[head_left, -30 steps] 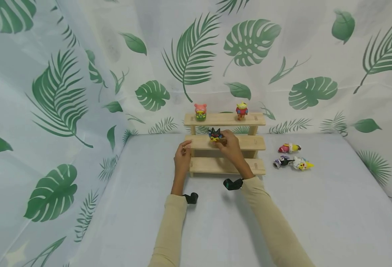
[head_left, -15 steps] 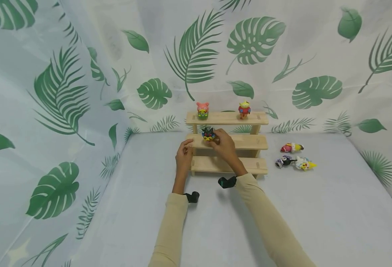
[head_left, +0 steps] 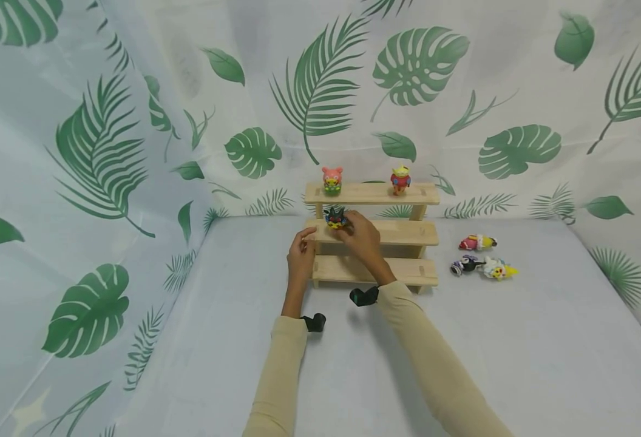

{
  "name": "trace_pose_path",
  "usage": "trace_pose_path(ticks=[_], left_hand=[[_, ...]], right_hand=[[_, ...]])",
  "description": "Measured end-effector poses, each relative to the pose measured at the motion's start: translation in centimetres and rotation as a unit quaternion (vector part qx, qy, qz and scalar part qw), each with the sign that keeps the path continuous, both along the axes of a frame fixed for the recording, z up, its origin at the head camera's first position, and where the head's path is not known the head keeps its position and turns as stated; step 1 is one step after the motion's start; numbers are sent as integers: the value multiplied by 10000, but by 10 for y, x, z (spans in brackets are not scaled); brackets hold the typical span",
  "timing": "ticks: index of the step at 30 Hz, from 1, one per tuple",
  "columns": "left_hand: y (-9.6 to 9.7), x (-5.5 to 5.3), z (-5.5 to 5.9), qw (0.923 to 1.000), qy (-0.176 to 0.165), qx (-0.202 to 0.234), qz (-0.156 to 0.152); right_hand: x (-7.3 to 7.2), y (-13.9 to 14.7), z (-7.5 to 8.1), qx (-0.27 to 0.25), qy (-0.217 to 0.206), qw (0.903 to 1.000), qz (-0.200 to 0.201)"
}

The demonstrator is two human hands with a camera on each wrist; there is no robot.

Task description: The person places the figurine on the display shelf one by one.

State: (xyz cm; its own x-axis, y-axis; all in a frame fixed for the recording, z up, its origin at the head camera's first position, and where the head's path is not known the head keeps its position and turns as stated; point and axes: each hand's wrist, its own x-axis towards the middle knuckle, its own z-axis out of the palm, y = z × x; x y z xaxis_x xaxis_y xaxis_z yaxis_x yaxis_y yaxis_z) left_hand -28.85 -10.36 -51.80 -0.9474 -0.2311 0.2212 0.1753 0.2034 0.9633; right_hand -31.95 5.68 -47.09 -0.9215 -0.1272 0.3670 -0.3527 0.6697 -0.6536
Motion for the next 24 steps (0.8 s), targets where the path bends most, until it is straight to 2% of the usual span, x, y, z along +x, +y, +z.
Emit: trace_pose_path(ticks=[9,24], left_hand=[[1,0,1,9999,-83,80,-41],[1,3,3,9999,-16,105,-42]], right_hand=[[-3,-1,-1,327,-276,9990,-125],[-3,-1,-1,401,-229,9988,-140]])
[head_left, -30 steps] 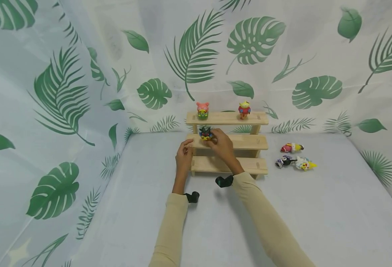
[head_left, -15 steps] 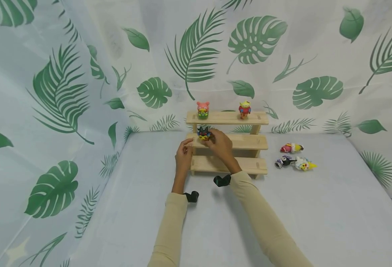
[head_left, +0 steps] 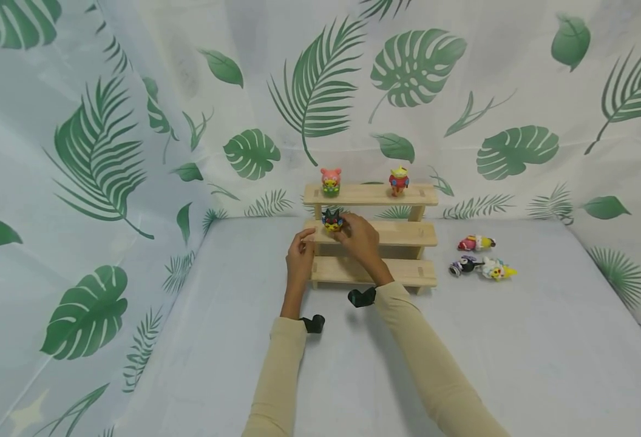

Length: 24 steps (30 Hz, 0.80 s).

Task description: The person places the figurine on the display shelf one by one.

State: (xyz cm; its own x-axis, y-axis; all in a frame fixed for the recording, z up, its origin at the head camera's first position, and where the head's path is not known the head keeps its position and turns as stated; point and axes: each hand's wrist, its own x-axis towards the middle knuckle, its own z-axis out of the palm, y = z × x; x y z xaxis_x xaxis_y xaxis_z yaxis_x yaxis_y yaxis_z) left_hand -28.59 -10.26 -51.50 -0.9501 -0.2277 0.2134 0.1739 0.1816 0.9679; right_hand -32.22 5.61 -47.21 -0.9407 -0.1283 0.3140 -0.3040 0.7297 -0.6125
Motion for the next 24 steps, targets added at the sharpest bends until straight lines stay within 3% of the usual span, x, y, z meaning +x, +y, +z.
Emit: trace_pose_path(ticks=[5,11,24], left_hand=[[1,3,5,10000,11,37,-38],[-1,1,-1,9998,-199,-11,-71],[0,1,0,10000,-37,13,-25]], right_hand=[[1,0,-1,-35,64,10000,-6],[1,-2,-1,-13,71,9999,-75],[2,0,0,9,77,10000,-45]])
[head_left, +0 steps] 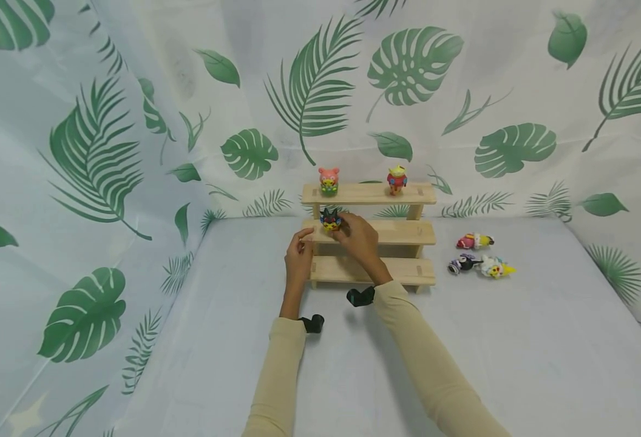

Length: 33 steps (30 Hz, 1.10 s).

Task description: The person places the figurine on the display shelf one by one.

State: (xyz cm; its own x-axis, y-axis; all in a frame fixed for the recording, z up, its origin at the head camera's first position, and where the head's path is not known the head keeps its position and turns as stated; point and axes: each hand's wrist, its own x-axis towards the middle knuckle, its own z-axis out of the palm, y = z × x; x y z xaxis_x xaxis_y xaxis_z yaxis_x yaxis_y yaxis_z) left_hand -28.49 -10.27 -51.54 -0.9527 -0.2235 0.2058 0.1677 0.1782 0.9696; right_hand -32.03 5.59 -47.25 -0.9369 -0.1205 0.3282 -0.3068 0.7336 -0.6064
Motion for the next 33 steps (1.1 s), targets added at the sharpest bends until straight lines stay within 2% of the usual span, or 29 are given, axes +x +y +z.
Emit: trace_pose_path(ticks=[11,33], left_hand=[[1,-2,0,9999,-69,-89,55],[1,1,1,10000,-37,17,-9]], right_hand=[[1,2,1,-14,-20,10000,-7],[4,0,4,15,-262,9995,-198]])
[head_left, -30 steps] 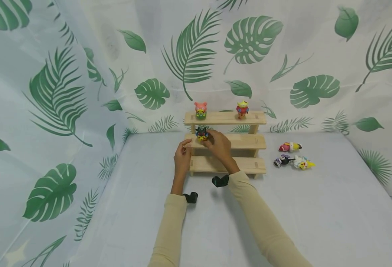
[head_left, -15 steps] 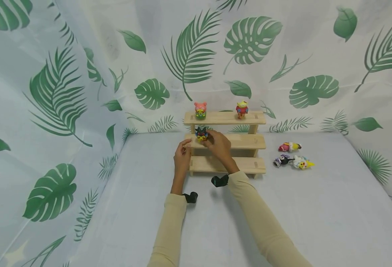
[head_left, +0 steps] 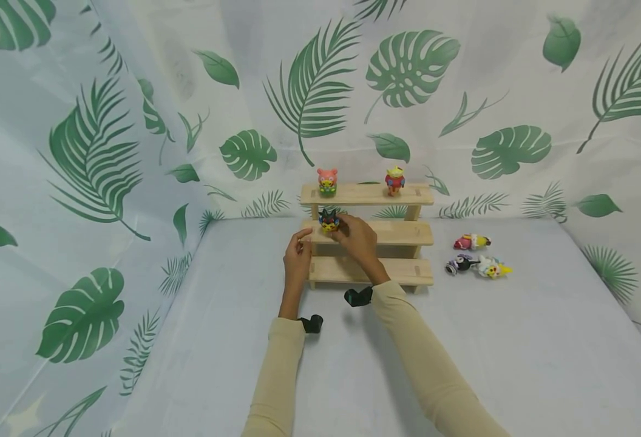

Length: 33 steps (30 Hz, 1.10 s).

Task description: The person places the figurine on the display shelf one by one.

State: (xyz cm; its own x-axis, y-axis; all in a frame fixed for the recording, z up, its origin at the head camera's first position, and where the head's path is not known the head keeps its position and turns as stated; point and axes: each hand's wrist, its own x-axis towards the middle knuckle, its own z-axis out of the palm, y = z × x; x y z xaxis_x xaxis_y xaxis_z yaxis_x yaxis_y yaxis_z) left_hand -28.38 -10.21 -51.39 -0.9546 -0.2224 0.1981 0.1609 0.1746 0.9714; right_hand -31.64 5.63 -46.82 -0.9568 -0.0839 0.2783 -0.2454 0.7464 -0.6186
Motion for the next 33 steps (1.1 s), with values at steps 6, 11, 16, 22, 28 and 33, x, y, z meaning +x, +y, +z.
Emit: trace_pose_path(ticks=[6,11,16,22,28,33], left_hand=[[0,0,-2,9999,-37,72,-67],[0,3,4,9999,-22,97,-139],[0,2,6,9998,-84,98,-172],[-1,-2,-2,9998,-17,141,-158],[-1,-1,-3,9999,-62,83,-124],[0,0,-2,10000,-83,21,-44]], right_hand=[[0,0,-1,48,-45,10000,-1],[1,1,0,-13,-46,10000,-1],[2,3,1,-95,-13,10000,11],[3,3,-1,-103,39,9999,20],[10,5,-2,-117,144,9998,-20],[15,7,-3,-244,314,9992,-10]])
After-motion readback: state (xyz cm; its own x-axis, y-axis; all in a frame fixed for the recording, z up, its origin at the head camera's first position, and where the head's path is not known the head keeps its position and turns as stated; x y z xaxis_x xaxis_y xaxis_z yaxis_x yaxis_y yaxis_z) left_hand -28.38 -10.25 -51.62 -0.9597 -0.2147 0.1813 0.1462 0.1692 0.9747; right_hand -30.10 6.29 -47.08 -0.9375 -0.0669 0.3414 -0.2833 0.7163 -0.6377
